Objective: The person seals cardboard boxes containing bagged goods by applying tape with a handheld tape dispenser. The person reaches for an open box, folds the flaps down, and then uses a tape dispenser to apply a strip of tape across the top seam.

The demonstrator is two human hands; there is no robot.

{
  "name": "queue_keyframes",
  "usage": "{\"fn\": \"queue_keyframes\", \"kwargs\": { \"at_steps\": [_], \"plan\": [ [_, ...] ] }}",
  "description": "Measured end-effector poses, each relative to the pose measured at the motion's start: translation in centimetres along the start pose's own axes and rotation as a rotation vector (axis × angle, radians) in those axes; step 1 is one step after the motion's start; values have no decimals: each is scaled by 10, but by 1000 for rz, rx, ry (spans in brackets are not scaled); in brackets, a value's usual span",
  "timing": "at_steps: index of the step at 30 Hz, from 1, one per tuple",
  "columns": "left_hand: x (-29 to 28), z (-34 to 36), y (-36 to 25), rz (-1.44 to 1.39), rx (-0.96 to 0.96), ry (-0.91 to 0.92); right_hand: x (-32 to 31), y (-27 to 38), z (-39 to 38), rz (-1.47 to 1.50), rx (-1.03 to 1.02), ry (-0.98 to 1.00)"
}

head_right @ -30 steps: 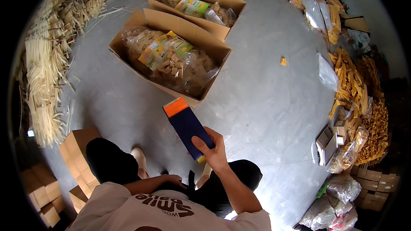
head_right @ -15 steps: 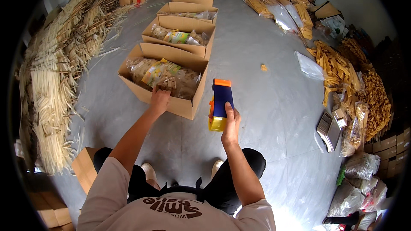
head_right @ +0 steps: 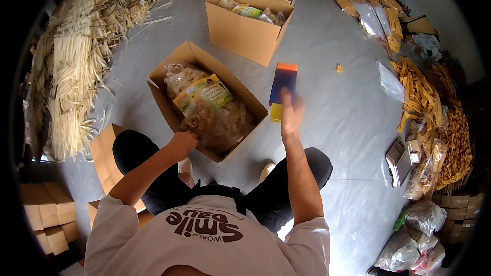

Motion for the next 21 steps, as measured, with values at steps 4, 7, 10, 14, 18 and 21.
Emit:
{"fn": "queue_keyframes", "kwargs": {
  "at_steps": [4,7,10,14,18,21],
  "plan": [
    [-43,-48,-2,-713,-119,122,6,-3,-13,-60,94,75],
    [-49,-51,35,-961,-438,-105,14,-8,-21,-90,179,118],
    [-19,-37,31,-561,-401,-253,16,-17,-18,-151,176,149],
    [-13,-6,-13,-473,-159,-28,14,-20,-14,-233,103,112],
    [-45,4,-43,-288,122,-147,11,-12,-17,-49,204,96],
    [-73,9,-55,-390,184,-193,5,-9,-21,-76,210,94]
  ]
}}
Point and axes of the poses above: each hand's wrist, its own z-axis towards the middle knuckle, its own x-axis out of the palm, y = z × x, the point moved 4 cm from there along z, towards the middle knuckle, and after that the axes turned 13 degrees about z, right-handed, at the moved point
